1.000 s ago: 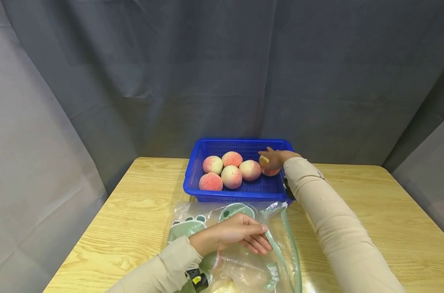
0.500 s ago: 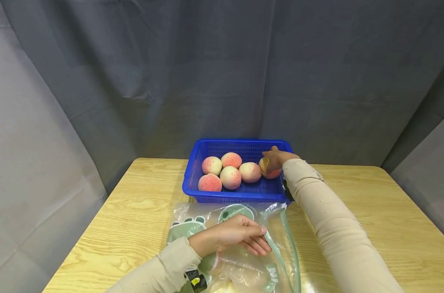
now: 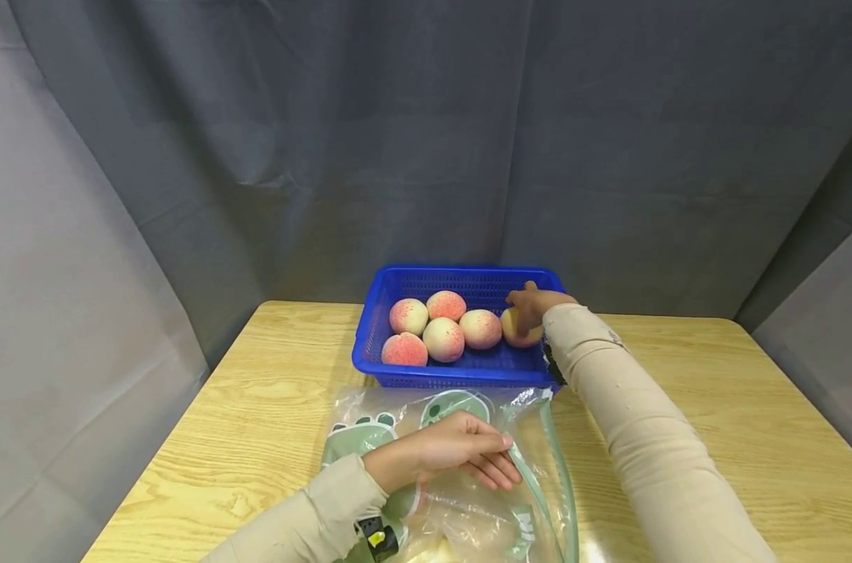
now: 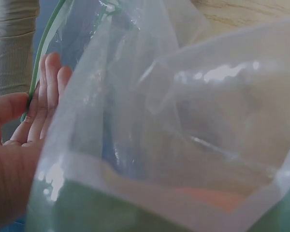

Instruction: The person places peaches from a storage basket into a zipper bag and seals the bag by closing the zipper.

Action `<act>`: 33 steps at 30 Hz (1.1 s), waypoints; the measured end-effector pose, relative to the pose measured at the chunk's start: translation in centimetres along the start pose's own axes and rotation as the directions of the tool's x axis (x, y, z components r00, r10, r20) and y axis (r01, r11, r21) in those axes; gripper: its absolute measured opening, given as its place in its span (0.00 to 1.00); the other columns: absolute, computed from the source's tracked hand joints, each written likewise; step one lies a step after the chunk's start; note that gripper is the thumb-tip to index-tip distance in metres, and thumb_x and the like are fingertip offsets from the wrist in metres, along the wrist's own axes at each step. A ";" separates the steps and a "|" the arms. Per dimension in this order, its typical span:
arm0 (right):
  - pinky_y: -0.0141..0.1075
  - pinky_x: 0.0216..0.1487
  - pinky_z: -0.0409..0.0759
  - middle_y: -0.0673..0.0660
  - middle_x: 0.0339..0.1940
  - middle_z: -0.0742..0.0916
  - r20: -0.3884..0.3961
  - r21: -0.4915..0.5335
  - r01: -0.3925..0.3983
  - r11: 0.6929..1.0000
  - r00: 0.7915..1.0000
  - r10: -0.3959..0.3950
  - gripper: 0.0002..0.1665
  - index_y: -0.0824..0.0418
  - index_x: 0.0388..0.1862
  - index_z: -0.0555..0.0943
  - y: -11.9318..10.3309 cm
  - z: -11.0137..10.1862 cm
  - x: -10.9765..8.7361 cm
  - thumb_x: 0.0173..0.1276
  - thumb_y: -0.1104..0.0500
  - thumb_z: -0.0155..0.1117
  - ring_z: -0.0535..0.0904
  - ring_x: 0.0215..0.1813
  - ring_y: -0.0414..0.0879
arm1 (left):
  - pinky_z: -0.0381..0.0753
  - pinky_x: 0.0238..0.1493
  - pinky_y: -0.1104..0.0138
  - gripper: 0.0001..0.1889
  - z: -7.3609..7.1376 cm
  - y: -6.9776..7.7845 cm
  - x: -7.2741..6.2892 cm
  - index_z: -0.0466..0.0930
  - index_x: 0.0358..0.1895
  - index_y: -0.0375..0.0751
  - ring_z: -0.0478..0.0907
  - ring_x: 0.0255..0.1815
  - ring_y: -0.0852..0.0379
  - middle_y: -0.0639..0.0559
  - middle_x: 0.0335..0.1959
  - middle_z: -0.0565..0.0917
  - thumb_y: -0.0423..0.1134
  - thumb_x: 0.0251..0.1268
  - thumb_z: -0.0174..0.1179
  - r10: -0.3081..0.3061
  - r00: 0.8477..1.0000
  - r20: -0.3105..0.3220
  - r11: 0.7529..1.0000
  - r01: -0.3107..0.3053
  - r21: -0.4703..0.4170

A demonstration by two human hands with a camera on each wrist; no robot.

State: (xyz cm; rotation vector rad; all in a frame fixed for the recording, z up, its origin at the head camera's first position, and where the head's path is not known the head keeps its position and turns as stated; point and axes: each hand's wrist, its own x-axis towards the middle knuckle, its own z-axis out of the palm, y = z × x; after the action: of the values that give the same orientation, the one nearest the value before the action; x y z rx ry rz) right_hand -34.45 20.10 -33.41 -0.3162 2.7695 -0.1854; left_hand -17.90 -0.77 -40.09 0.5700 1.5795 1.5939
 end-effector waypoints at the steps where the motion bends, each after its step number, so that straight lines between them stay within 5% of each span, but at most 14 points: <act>1: 0.58 0.54 0.73 0.73 0.60 0.66 0.011 -0.003 -0.009 1.000 1.000 0.009 0.41 0.62 0.65 0.69 0.0 0.0 0.0 0.49 0.61 0.69 0.67 0.57 0.64 | 0.86 0.40 0.61 0.19 0.0 0.0 0.0 0.77 0.46 0.19 0.85 0.31 0.58 0.21 0.43 0.80 0.38 0.73 0.49 0.000 1.000 -0.001 1.000 0.000 0.000; 11: 0.44 0.49 0.76 0.59 0.44 0.81 0.043 -0.011 0.049 0.999 0.998 -0.048 0.25 0.64 0.47 0.76 0.3 0.0 0.0 0.50 0.61 0.71 0.74 0.46 0.51 | 0.86 0.39 0.62 0.19 0.0 0.0 0.1 0.77 0.46 0.18 0.84 0.30 0.58 0.22 0.42 0.80 0.38 0.73 0.50 -0.003 1.000 -0.005 1.000 0.003 -0.007; 21: 0.58 0.63 0.69 0.64 0.69 0.70 0.175 -0.052 -0.011 0.999 0.984 0.020 0.57 0.50 0.75 0.56 0.2 0.3 0.3 0.47 0.55 0.76 0.66 0.67 0.60 | 0.86 0.40 0.61 0.19 0.1 0.0 0.1 0.77 0.46 0.18 0.85 0.31 0.58 0.21 0.43 0.79 0.38 0.73 0.49 -0.001 1.000 0.004 1.000 0.001 -0.007; 33: 0.50 0.58 0.74 0.61 0.63 0.75 0.197 -0.079 -0.006 0.997 0.980 0.021 0.44 0.48 0.66 0.71 0.0 0.2 -0.2 0.47 0.57 0.77 0.69 0.60 0.55 | 0.86 0.40 0.60 0.20 0.1 -0.3 0.2 0.77 0.46 0.18 0.84 0.29 0.59 0.22 0.42 0.80 0.38 0.73 0.50 -0.004 1.000 0.007 1.000 0.004 -0.016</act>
State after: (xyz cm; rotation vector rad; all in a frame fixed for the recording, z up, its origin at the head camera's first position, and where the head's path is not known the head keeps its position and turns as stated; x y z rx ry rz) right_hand -34.21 20.10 -33.54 -0.3174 2.5847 -0.0391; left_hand -17.83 -0.59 -40.37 0.5633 1.5604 1.5984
